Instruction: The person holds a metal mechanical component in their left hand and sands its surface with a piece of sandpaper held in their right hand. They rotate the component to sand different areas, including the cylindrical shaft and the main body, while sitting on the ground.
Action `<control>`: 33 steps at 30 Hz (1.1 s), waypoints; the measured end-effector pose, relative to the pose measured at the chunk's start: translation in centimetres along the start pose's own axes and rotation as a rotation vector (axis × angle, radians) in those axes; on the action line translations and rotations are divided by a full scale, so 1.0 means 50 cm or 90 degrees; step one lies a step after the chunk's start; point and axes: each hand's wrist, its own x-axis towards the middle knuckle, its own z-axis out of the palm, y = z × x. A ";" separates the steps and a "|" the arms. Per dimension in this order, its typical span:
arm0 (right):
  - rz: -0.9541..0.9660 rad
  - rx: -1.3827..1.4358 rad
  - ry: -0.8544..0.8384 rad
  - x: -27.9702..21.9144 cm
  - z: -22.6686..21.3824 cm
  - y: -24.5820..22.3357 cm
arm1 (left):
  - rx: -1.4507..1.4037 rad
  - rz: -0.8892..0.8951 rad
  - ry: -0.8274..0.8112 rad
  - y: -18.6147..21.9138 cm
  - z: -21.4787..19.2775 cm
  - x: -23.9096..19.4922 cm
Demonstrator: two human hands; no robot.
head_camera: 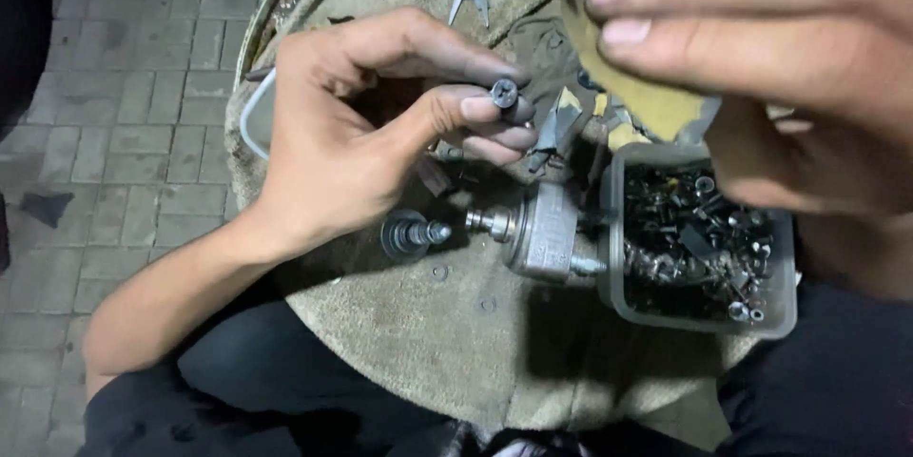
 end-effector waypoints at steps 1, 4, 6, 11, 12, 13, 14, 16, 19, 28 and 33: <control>-0.010 -0.014 0.005 0.005 0.000 -0.002 | -0.007 -0.009 0.018 0.000 -0.001 0.001; -0.027 -0.029 0.010 0.019 0.005 -0.003 | 0.073 0.039 0.019 -0.017 -0.006 0.006; -0.073 -0.044 0.006 0.034 0.011 0.005 | 0.117 0.064 0.008 -0.044 -0.014 0.005; -0.071 -0.036 -0.038 0.053 0.022 -0.029 | 0.152 0.045 -0.008 -0.047 -0.010 0.000; -0.073 -0.046 -0.052 0.062 0.025 -0.044 | 0.171 0.037 -0.001 -0.039 -0.008 -0.001; -0.074 -0.056 -0.066 0.071 0.028 -0.059 | 0.189 0.029 0.005 -0.030 -0.007 -0.004; -0.073 -0.057 -0.066 0.066 0.028 -0.059 | 0.188 0.029 0.003 -0.024 -0.004 -0.003; -0.069 -0.042 -0.077 0.055 0.029 -0.062 | 0.127 -0.016 -0.005 -0.013 0.006 -0.008; -0.062 -0.010 -0.099 0.036 0.031 -0.065 | 0.175 0.018 -0.018 -0.030 -0.004 -0.011; -0.183 -0.224 -0.208 0.014 0.044 -0.005 | 0.186 0.063 -0.029 -0.044 -0.002 -0.013; -0.176 -0.384 -0.345 -0.029 0.029 -0.012 | 0.172 0.061 -0.037 -0.021 0.002 -0.007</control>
